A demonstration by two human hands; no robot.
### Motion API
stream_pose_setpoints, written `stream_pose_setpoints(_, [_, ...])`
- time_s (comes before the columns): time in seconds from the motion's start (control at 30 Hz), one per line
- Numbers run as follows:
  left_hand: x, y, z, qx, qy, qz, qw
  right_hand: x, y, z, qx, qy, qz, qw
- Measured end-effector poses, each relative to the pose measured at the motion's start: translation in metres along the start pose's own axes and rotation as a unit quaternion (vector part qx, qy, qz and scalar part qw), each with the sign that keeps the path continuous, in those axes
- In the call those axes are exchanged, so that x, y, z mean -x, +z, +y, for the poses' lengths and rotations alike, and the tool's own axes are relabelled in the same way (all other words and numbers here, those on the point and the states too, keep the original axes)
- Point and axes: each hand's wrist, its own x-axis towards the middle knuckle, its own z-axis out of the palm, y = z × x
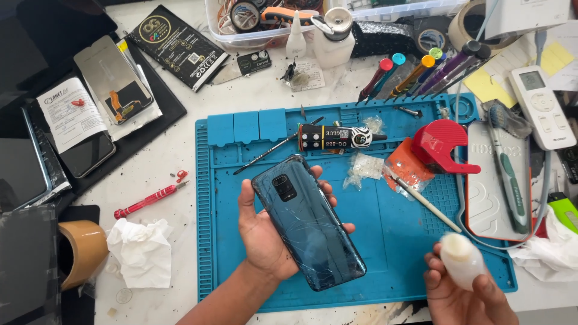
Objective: Applying liquid adhesive remover and using a plastic pry tool to separate the back cover of a mobile phone
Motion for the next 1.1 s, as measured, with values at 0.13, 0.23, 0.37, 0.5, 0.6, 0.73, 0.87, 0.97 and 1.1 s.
stream_pose_setpoints(0.13, [-0.001,0.003,0.001,-0.022,0.021,-0.002,1.000,-0.008,0.045,0.002,-0.087,0.042,-0.170,0.981])
stream_pose_setpoints(0.23, [-0.002,0.004,0.002,-0.017,0.012,-0.005,1.000,-0.012,0.079,0.000,-0.041,0.074,-0.212,0.974])
stream_pose_setpoints(0.37, [-0.003,0.000,0.001,-0.023,0.004,-0.026,0.999,-0.032,0.099,-0.019,-0.001,0.080,-0.179,0.981])
stream_pose_setpoints(0.5, [-0.002,-0.001,-0.002,-0.013,-0.027,-0.012,0.999,-0.074,0.135,-0.045,0.131,-0.030,-0.184,0.974])
stream_pose_setpoints(0.6, [-0.004,-0.003,-0.004,-0.022,-0.039,0.006,0.999,-0.094,0.171,-0.061,0.312,-0.129,-0.139,0.931])
stream_pose_setpoints(0.73, [-0.003,-0.004,-0.005,-0.038,-0.053,0.040,0.997,-0.107,0.214,-0.061,0.538,-0.198,-0.150,0.805])
stream_pose_setpoints(0.87, [-0.003,-0.004,-0.005,-0.020,-0.067,0.052,0.996,-0.129,0.223,-0.048,0.578,-0.226,-0.189,0.761])
stream_pose_setpoints(0.97, [-0.003,-0.001,-0.005,-0.032,-0.041,0.063,0.997,-0.149,0.216,-0.039,0.672,-0.301,-0.179,0.653])
stream_pose_setpoints(1.1, [-0.003,0.000,-0.004,-0.028,-0.045,0.082,0.995,-0.170,0.200,-0.029,0.764,-0.370,-0.131,0.512])
